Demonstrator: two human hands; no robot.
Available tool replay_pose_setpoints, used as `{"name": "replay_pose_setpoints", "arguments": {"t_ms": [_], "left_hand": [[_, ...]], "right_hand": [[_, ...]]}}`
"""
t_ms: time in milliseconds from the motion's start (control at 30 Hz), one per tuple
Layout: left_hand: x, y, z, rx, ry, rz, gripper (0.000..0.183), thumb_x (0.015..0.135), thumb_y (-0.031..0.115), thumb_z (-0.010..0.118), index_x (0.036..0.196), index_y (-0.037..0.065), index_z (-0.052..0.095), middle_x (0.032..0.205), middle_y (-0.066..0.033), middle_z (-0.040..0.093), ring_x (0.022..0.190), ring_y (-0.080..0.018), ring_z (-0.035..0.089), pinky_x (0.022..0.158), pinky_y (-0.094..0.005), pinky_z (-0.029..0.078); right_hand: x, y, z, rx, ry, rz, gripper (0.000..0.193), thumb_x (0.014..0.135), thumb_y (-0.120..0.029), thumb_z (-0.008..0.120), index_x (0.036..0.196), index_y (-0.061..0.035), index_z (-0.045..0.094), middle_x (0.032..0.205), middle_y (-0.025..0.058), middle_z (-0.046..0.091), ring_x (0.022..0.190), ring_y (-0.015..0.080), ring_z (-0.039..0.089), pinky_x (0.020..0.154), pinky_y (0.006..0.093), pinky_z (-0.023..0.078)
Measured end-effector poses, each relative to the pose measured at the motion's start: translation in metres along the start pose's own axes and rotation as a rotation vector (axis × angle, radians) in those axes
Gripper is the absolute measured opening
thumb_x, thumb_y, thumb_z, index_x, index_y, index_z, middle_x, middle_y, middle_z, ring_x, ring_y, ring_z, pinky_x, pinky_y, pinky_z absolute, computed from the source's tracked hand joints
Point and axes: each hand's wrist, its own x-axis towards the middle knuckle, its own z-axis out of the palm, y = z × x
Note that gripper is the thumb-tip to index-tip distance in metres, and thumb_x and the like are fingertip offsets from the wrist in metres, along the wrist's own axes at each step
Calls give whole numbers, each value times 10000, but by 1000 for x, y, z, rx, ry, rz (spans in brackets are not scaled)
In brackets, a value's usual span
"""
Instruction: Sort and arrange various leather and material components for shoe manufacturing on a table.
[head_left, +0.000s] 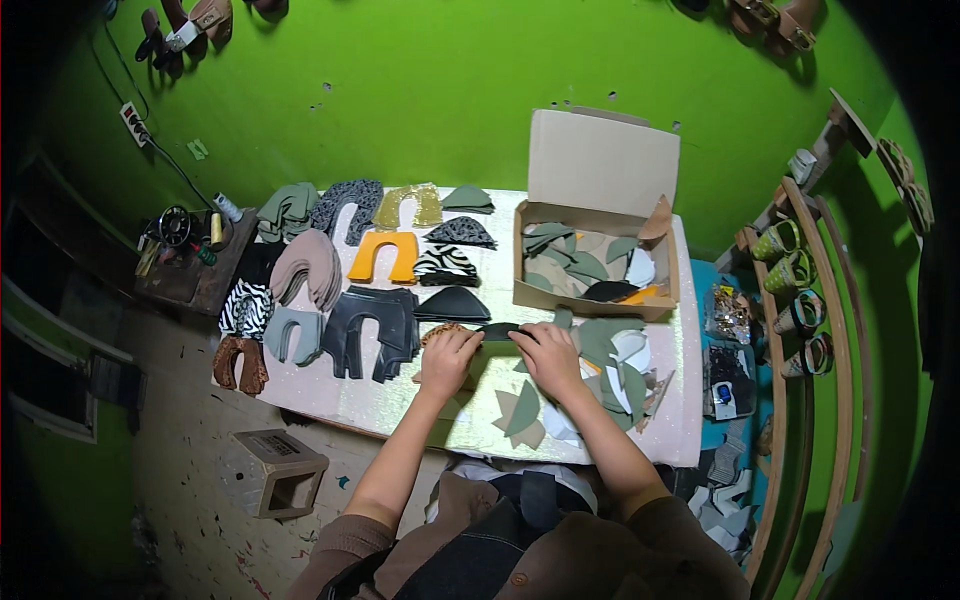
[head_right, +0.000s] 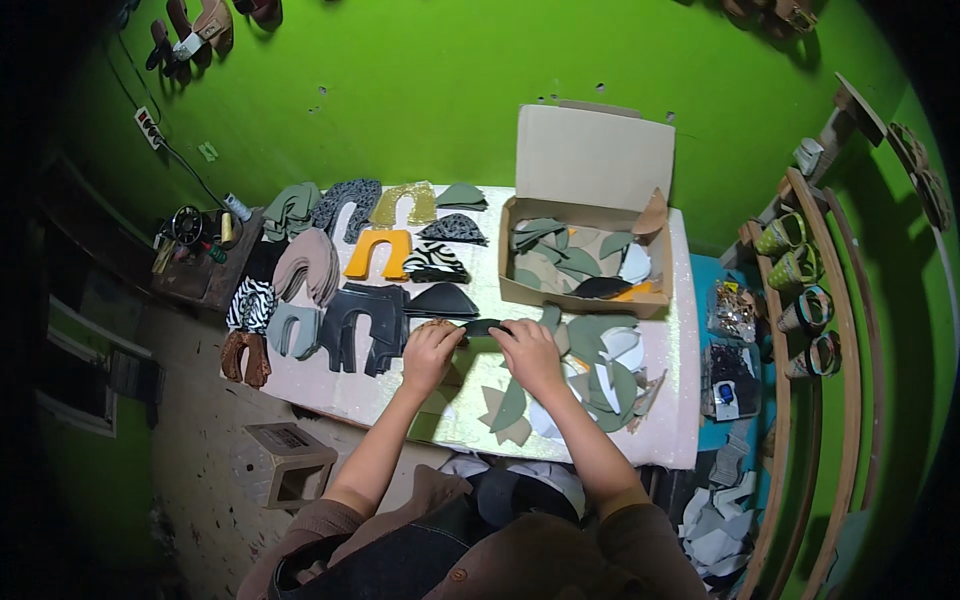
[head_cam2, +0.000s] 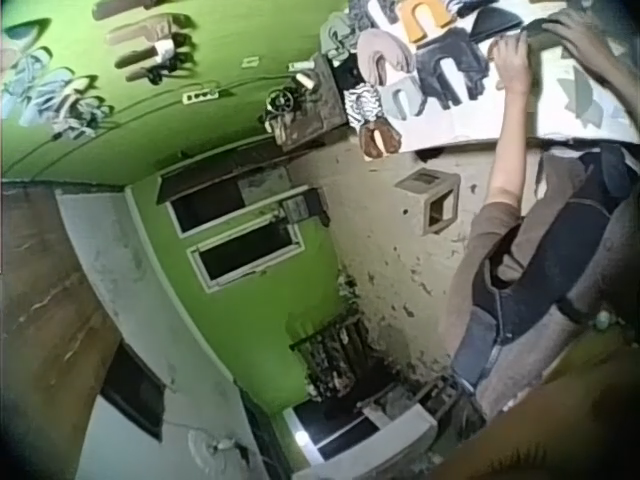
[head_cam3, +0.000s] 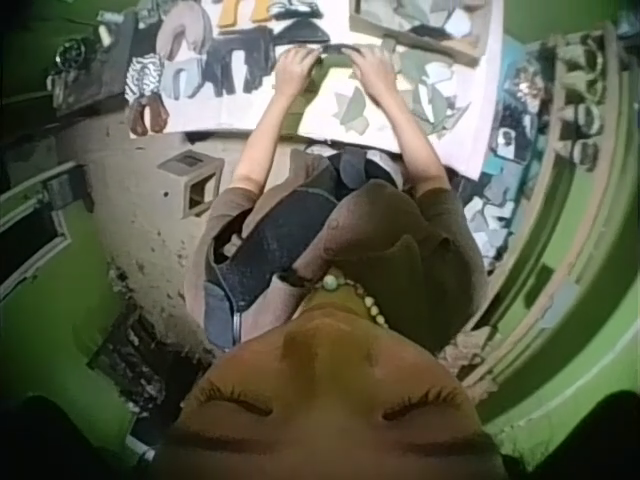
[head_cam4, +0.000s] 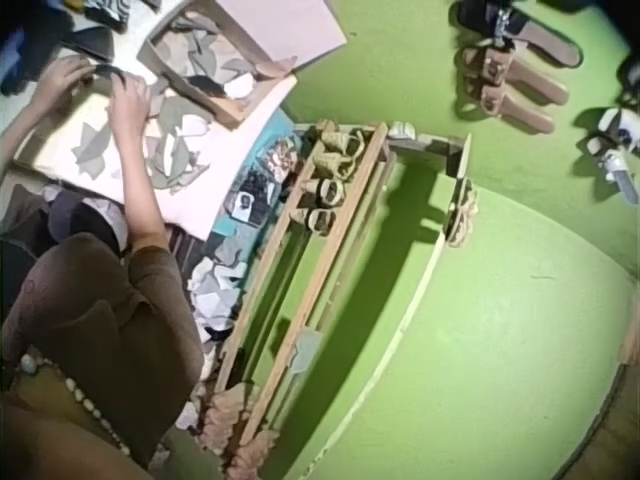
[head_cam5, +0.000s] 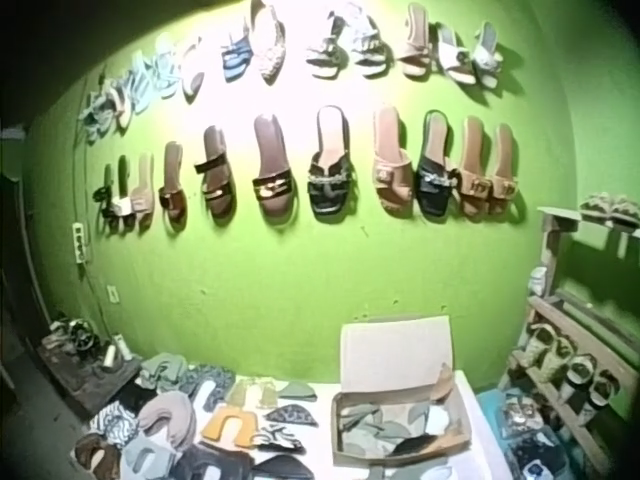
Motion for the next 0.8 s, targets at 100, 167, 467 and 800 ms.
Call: {"name": "replay_pose_setpoints", "arguments": {"t_ms": [100,167,467,800], "left_hand": [[2,-27,-11,-12,-47,2,305,728,76,557,1025,79,626,957,-46,612,892,-226,580,755,-336,459],[3,-49,-17,-80,-34,-37,295,735,57,548,1023,51,613,983,-78,599,904,-251,578,779,-348,466],[11,-122,-5,-43,-123,2,237,743,48,541,975,18,579,853,-109,519,822,-264,526,738,-352,438],[5,-137,17,-1,-234,120,138,746,96,528,871,47,561,842,-91,495,823,-244,501,744,-336,417]], "right_hand": [[21,-8,21,-89,62,-90,281,717,-93,591,992,-112,648,954,17,618,944,206,564,777,345,452],[37,-13,36,-68,87,-97,298,699,-65,607,990,-112,649,928,16,623,899,220,577,780,342,455],[75,-4,86,-231,182,-190,210,729,-91,579,926,-46,639,875,56,612,863,201,582,712,321,446],[61,3,120,-408,86,-230,220,730,-104,581,922,-5,623,899,86,611,884,210,581,715,326,452]]}}
